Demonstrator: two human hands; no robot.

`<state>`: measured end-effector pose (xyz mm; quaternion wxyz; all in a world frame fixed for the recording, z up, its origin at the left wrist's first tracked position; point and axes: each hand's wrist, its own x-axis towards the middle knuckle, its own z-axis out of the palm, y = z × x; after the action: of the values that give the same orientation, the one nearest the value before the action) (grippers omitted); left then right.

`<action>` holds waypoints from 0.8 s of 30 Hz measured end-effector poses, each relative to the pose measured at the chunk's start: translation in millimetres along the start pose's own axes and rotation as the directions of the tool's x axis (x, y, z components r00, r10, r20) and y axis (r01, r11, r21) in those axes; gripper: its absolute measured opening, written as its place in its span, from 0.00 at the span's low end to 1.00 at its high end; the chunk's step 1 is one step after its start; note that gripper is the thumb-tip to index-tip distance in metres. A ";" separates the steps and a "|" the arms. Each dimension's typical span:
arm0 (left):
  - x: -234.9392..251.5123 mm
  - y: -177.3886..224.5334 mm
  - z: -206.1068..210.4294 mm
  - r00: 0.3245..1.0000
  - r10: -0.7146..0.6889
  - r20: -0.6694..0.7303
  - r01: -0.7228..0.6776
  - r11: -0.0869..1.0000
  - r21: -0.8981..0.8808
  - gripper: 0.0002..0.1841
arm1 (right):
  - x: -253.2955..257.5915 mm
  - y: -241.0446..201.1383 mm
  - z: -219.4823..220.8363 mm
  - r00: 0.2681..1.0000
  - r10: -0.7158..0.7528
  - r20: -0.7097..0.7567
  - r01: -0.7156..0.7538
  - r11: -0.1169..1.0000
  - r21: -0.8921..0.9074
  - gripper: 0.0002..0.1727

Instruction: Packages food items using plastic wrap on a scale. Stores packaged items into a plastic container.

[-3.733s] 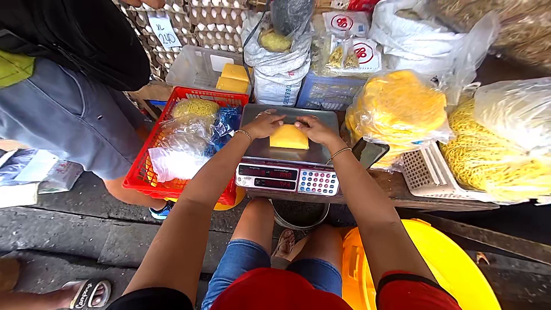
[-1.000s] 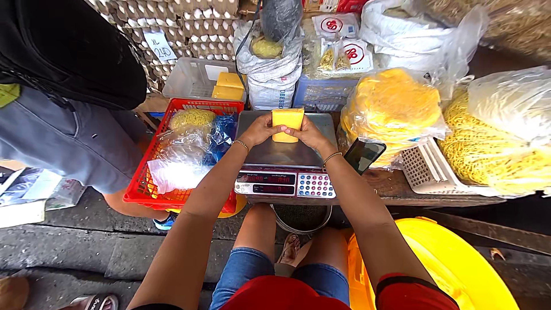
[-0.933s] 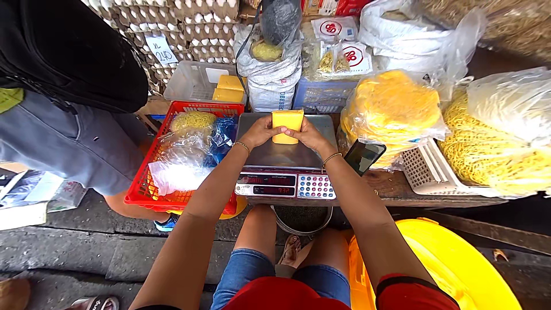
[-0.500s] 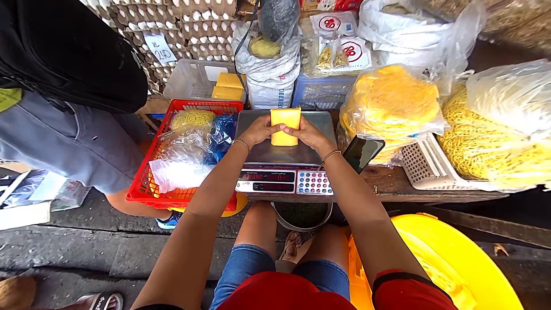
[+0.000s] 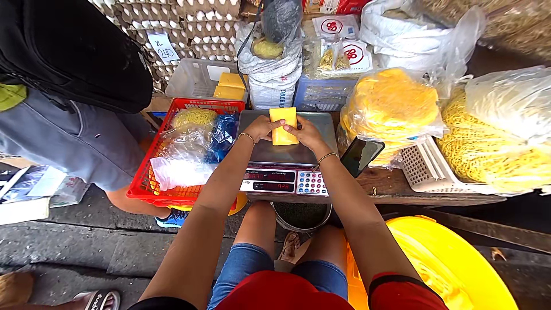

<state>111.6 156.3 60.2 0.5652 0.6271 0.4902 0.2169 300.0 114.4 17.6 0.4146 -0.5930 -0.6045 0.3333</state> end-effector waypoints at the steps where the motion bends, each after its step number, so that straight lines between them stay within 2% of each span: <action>1: 1.5 -1.4 0.9 0.999 -0.022 -0.026 0.022 1.000 0.009 0.28 | 1.0 1.2 1.1 1.000 -0.003 -0.005 0.003 0.999 -0.039 0.43; 3: 5.5 -3.6 0.9 0.992 -0.045 -0.120 0.059 0.992 0.108 0.32 | 2.4 1.3 3.7 1.000 -0.006 -0.011 0.005 0.995 -0.104 0.46; 5: 5.9 -1.6 -4.5 0.974 -0.025 -0.223 0.103 0.932 0.346 0.38 | 2.9 -4.4 4.0 1.000 0.003 -0.018 -0.007 0.980 -0.199 0.44; 8: -4.7 5.4 -15.4 0.959 0.074 -0.273 0.102 0.809 0.579 0.39 | 5.1 -22.4 1.3 1.000 -0.009 -0.018 0.001 0.921 -0.390 0.36; 11: -7.9 5.3 -23.9 0.940 0.150 -0.307 0.061 0.811 0.582 0.35 | 14.9 -38.0 13.7 0.994 -0.106 0.032 0.108 0.860 -0.498 0.29; 13: -9.1 4.6 -26.7 0.928 0.171 -0.331 0.040 0.838 0.544 0.31 | 21.8 -41.9 30.3 0.983 -0.136 0.123 0.182 0.805 -0.565 0.34; 16: -11.6 2.9 -30.5 0.921 0.186 -0.343 0.010 0.868 0.497 0.28 | 23.1 -44.0 53.7 0.977 -0.071 0.202 0.191 0.718 -0.670 0.38; 24: -12.7 -4.4 -34.0 0.916 0.189 -0.354 -0.009 0.891 0.455 0.27 | 21.3 -38.3 62.1 0.980 -0.078 0.182 0.189 0.641 -0.744 0.39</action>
<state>76.5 161.7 68.8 0.2865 0.7083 0.5955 0.2484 228.5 138.2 27.1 0.1117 -0.6419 -0.7564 0.0577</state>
